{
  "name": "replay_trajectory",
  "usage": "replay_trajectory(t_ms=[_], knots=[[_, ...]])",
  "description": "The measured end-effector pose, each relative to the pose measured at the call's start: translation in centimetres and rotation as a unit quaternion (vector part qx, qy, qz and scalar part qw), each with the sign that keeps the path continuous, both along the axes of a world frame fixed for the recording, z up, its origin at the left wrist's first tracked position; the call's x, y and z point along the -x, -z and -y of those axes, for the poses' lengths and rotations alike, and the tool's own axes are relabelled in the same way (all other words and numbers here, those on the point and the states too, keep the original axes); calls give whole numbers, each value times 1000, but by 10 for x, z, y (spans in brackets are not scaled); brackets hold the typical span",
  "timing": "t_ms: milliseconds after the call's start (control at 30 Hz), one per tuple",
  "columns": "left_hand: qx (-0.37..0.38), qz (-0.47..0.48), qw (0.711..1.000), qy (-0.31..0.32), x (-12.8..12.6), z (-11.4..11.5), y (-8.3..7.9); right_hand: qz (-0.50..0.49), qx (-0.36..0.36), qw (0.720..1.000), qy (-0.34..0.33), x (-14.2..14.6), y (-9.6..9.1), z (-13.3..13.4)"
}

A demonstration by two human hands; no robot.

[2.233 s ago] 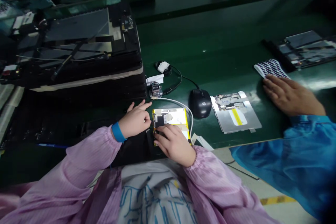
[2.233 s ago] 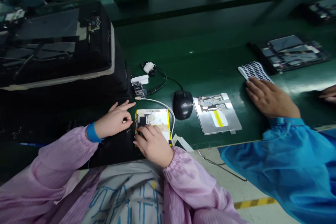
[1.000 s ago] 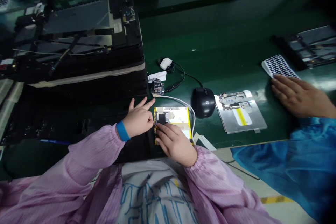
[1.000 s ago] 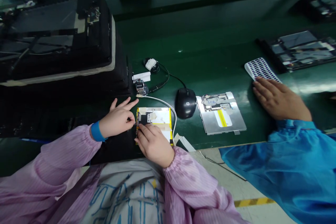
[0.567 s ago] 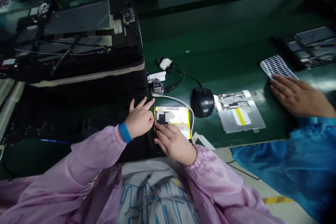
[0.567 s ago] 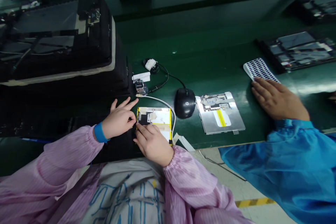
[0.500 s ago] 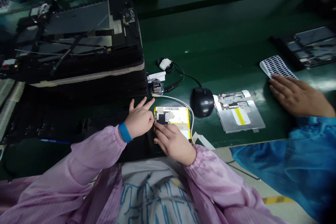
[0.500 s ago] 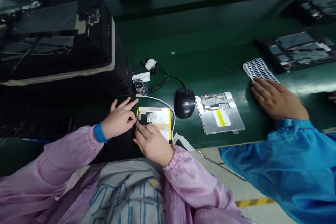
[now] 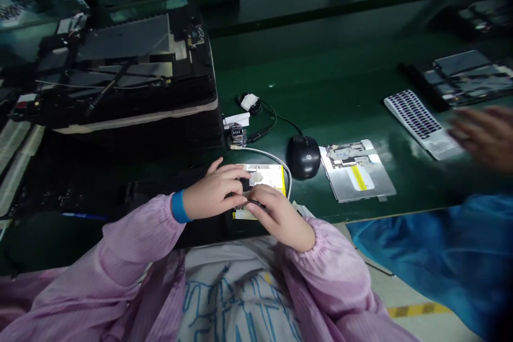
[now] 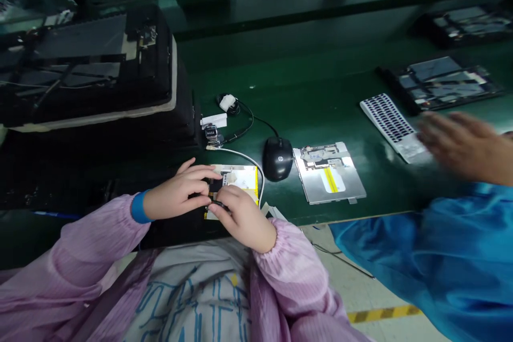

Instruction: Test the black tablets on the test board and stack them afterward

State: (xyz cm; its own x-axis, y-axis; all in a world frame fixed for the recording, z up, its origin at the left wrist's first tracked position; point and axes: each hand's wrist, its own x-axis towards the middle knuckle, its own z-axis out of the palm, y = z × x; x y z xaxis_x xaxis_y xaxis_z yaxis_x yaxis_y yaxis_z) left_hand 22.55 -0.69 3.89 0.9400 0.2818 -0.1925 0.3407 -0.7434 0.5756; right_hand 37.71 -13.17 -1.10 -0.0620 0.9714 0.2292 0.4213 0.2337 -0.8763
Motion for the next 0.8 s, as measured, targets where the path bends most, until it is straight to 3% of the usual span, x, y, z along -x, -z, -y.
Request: replay_trajectory(t_ms=[133, 267, 433, 600, 800], knots=[[-36, -6, 999, -34, 8, -1, 2, -29, 38, 998, 29, -3, 2, 1], [-63, -44, 996, -43, 17, -1, 4, 34, 39, 997, 58, 1, 11, 1], [-101, -49, 989, -93, 17, 6, 9, 140, -26, 986, 82, 6, 24, 4], [-95, -54, 987, -120, 14, 8, 15, 294, -84, 950, 64, 9, 33, 10], [-75, -44, 987, -138, 14, 8, 19, 328, -110, 937, 56, 10, 35, 12]])
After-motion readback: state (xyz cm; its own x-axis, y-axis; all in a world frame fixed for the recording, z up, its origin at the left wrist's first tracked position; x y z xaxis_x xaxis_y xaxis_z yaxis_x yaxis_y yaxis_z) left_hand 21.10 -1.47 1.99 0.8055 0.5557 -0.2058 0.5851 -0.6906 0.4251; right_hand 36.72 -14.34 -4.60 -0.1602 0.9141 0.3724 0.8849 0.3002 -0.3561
